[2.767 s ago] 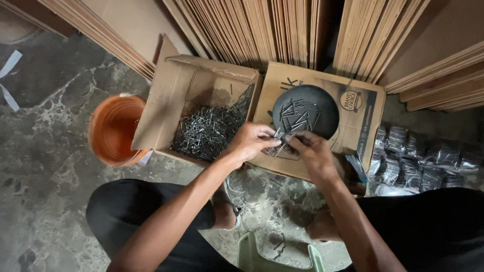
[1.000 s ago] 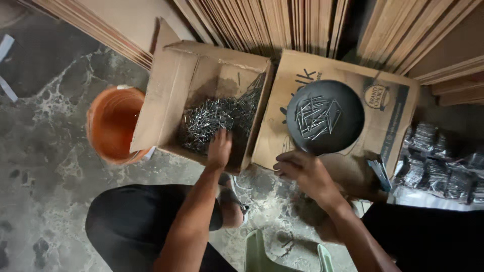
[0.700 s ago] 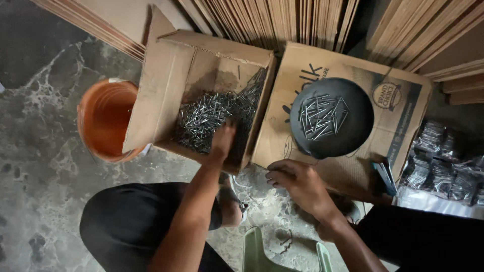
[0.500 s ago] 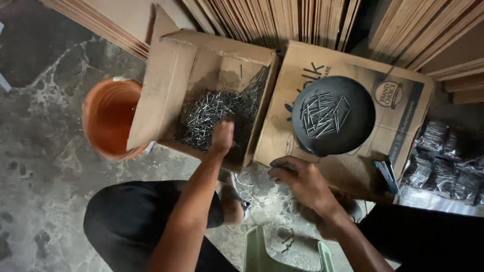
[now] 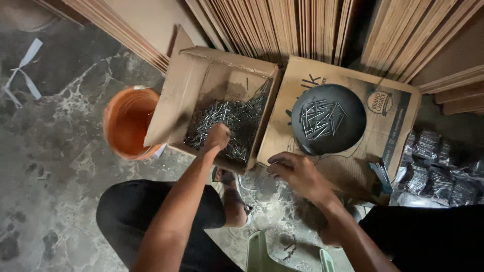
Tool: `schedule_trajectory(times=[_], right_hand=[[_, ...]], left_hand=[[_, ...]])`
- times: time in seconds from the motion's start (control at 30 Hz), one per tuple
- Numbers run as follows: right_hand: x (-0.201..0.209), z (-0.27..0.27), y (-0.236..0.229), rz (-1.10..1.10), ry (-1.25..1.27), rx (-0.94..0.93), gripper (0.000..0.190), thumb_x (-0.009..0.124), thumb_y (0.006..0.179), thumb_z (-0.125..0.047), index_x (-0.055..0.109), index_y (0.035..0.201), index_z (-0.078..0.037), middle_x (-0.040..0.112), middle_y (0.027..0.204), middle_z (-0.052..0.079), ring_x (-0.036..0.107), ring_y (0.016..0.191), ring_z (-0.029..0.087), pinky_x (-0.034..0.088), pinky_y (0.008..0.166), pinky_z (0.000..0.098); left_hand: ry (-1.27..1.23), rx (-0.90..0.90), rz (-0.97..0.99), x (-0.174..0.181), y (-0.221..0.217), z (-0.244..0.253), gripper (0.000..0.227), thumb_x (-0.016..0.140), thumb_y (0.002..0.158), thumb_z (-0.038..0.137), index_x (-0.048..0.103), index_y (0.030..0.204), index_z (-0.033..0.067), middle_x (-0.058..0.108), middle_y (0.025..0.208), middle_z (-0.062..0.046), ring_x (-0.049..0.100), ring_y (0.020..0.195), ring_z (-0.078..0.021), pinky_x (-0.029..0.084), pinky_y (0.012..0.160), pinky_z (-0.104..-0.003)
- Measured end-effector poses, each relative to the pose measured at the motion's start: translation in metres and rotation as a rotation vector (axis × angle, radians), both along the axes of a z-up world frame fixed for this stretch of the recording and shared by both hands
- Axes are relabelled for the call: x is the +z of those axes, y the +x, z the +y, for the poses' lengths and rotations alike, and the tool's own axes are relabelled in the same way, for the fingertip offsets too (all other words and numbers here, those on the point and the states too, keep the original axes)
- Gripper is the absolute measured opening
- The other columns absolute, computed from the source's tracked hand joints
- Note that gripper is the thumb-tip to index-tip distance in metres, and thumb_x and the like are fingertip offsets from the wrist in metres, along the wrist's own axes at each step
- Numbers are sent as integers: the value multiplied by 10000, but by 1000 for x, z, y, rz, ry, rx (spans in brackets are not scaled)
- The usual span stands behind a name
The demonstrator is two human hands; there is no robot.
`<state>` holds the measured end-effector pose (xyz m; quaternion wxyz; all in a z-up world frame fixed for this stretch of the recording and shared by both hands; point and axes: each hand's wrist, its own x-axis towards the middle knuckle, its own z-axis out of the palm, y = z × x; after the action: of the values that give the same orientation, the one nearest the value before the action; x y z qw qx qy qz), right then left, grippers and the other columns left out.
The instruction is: The person picks up metal nails from a cardboard box by hand and places them into a small metal pan resting on another box.
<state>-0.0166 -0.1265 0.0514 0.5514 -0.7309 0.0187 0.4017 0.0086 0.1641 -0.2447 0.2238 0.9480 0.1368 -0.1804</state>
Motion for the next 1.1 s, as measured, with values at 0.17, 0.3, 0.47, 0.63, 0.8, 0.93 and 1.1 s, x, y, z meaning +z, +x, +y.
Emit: schedule_trajectory(times=[0.17, 0.3, 0.47, 0.63, 0.8, 0.93, 1.1], right_hand=[[14, 0, -4, -2, 26, -9, 237, 589, 827, -74, 640, 1039, 20, 648, 982, 263, 661, 903, 330, 568, 762, 409], [8, 3, -6, -52, 41, -47, 278, 583, 854, -103, 606, 1099, 27, 617, 1031, 269, 635, 957, 355, 541, 810, 435], [23, 6, -10, -80, 41, -132, 461, 569, 863, -278, 512, 1239, -19, 575, 1147, 235, 558, 1090, 347, 460, 914, 468], [30, 2, -12, -102, 344, -401, 115, 625, 821, -71, 669, 772, 23, 580, 653, 108, 553, 635, 150, 510, 583, 276], [22, -7, -1, -311, 111, -421, 86, 662, 803, -92, 712, 767, -32, 607, 635, 83, 511, 639, 132, 465, 637, 270], [12, -14, 17, -196, 81, -570, 104, 645, 786, -77, 708, 846, -19, 609, 661, 77, 518, 566, 121, 424, 507, 244], [7, -33, 26, -167, 179, -732, 117, 626, 780, -7, 675, 880, 28, 621, 786, 139, 594, 664, 176, 504, 600, 239]], left_hand=[[-114, -69, 81, 115, 3, -21, 126, 618, 745, 59, 709, 816, 109, 674, 743, -119, 665, 692, -276, 533, 669, -358], [-272, -155, 183, 247, 4, -66, 188, 656, 718, 136, 706, 900, 136, 685, 818, -130, 671, 728, -278, 523, 732, -365], [-725, -32, 228, 311, -5, -109, 292, 636, 768, 69, 626, 1046, -24, 658, 932, -193, 637, 665, -178, 525, 689, -274], [-895, -38, 164, 319, -4, -127, 281, 617, 803, 15, 591, 1069, -75, 628, 976, -229, 643, 774, -219, 551, 698, -267], [-1063, -12, 57, 289, 8, -145, 285, 607, 840, 48, 566, 1091, -82, 610, 962, -207, 629, 797, -202, 554, 706, -262], [-1204, 55, -101, 261, 25, -169, 249, 658, 781, -15, 606, 1011, -93, 628, 897, -237, 646, 680, -191, 575, 571, -244], [-1227, 138, -161, 284, 36, -179, 293, 674, 730, -42, 612, 1015, -77, 629, 894, -271, 643, 660, -211, 578, 553, -265]])
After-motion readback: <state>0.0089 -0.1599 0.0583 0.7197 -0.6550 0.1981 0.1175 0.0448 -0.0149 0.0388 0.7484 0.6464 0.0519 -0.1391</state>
